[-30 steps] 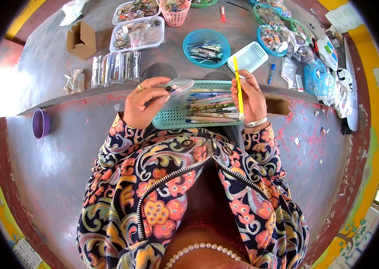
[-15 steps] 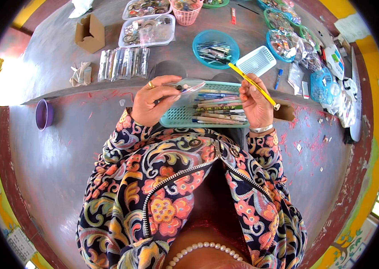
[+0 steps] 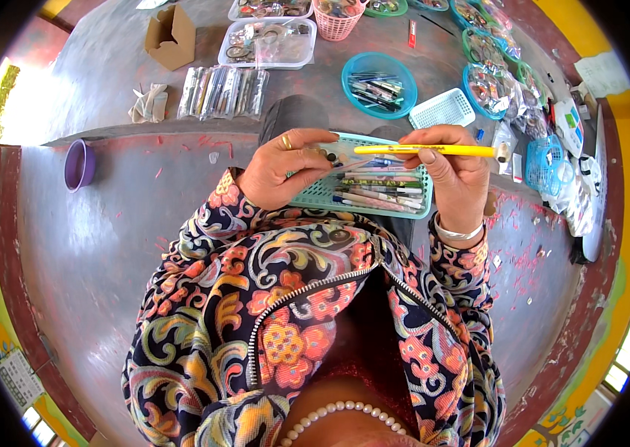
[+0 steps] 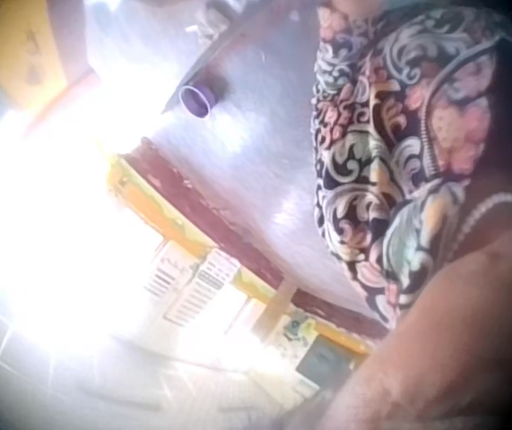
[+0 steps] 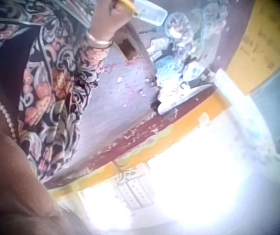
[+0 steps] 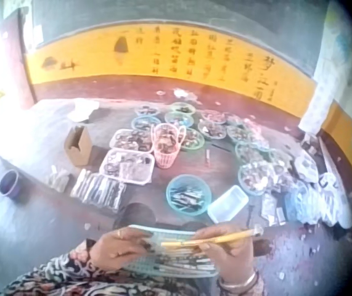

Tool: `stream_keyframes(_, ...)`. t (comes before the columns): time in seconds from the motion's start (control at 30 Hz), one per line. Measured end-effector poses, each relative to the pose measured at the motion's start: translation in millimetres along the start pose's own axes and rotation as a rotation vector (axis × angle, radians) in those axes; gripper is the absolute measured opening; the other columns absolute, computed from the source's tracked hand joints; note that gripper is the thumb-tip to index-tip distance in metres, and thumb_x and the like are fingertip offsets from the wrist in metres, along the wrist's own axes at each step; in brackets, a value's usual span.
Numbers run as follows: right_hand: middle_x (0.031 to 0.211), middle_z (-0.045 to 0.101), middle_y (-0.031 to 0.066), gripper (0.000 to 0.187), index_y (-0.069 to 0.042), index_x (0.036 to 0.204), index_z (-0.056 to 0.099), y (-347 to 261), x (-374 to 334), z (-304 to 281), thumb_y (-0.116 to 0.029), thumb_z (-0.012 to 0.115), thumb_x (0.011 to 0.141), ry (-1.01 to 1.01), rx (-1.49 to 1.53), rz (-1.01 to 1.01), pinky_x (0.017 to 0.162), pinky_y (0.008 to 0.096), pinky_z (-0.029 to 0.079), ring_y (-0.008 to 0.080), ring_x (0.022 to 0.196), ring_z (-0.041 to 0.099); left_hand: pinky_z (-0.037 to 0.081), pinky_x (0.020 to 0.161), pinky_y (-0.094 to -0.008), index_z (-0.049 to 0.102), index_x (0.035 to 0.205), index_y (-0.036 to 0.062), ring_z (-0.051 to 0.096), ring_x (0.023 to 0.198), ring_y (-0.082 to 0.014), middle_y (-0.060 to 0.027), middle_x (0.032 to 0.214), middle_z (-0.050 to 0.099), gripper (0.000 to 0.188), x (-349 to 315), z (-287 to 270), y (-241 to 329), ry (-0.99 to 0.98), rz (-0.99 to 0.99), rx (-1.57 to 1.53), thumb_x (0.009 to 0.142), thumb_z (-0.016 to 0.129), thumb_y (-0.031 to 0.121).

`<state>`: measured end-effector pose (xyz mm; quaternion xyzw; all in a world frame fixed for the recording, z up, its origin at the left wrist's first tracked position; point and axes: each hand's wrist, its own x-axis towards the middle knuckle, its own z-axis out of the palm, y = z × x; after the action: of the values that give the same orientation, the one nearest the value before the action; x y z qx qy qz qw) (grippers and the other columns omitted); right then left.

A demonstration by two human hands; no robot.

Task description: The person sits on the floor and organizes markers from a blue basket into a clear plastic bag. They pick up markers one by one, place them into the bag, and occasionally adjust the items inside.

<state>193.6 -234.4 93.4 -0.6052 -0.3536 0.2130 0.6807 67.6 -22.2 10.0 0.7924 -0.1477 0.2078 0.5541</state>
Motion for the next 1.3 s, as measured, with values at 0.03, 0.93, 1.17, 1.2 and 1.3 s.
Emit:
stream_keyframes(0.03,0.094,0.064,0.0099,0.015,0.001,0.099,0.055,-2.3,1.4,5.4,-0.007,0.061,0.087,-0.006,-0.042,0.005,0.07,0.0235,0.051,0.0135,0.08,0.062,0.048,0.078,-0.0311,0.065,0.09,0.0023,0.06,0.095,-0.0235,-0.017,0.117,0.055,0.014,0.4,0.8,0.2,0.001,0.006,0.008,0.078,0.064,-0.004)
stream_keyframes(0.93,0.073,0.062,0.0094,0.021,-0.004,0.083,0.064,20.9,24.8,23.3,-0.024,0.07,0.079,-0.201,-0.625,-0.126,0.058,0.0324,0.045,0.0252,0.068,0.06,0.048,0.083,-0.0322,0.064,0.09,0.0022,0.058,0.102,-0.026,-0.0183,0.119,0.054,0.014,-0.1,3.4,0.9,0.004,-0.014,0.0,0.077,0.066,-0.004)
stream_keyframes(1.17,0.075,0.062,0.0099,0.024,-0.004,0.09,0.062,27.9,29.4,28.1,-0.022,0.071,0.077,-0.239,-0.708,-0.181,0.059,0.0311,0.046,0.0234,0.067,0.061,0.047,0.085,-0.0343,0.065,0.091,0.0029,0.057,0.104,-0.028,-0.0188,0.12,0.053,0.014,-0.2,3.3,-0.2,0.005,-0.027,-0.039,0.078,0.066,-0.001)
stream_keyframes(1.2,0.075,0.062,0.0097,0.024,-0.004,0.09,0.062,22.2,27.2,29.4,-0.022,0.071,0.077,-0.202,-0.658,-0.093,0.059,0.0309,0.046,0.0231,0.067,0.061,0.047,0.085,-0.0344,0.065,0.091,0.0028,0.057,0.104,-0.0282,-0.0191,0.12,0.053,0.014,-1.0,3.1,-0.5,0.009,-0.038,-0.045,0.078,0.066,-0.001)
stream_keyframes(1.3,0.074,0.062,0.0093,0.023,-0.004,0.089,0.061,6.1,25.1,29.6,-0.021,0.071,0.077,-0.149,-0.653,-0.066,0.058,0.03,0.046,0.0223,0.064,0.06,0.046,0.086,-0.0346,0.065,0.091,0.0026,0.056,0.105,-0.0289,-0.0197,0.121,0.052,0.014,-3.1,3.1,-2.0,0.018,-0.068,-0.086,0.078,0.066,-0.001)
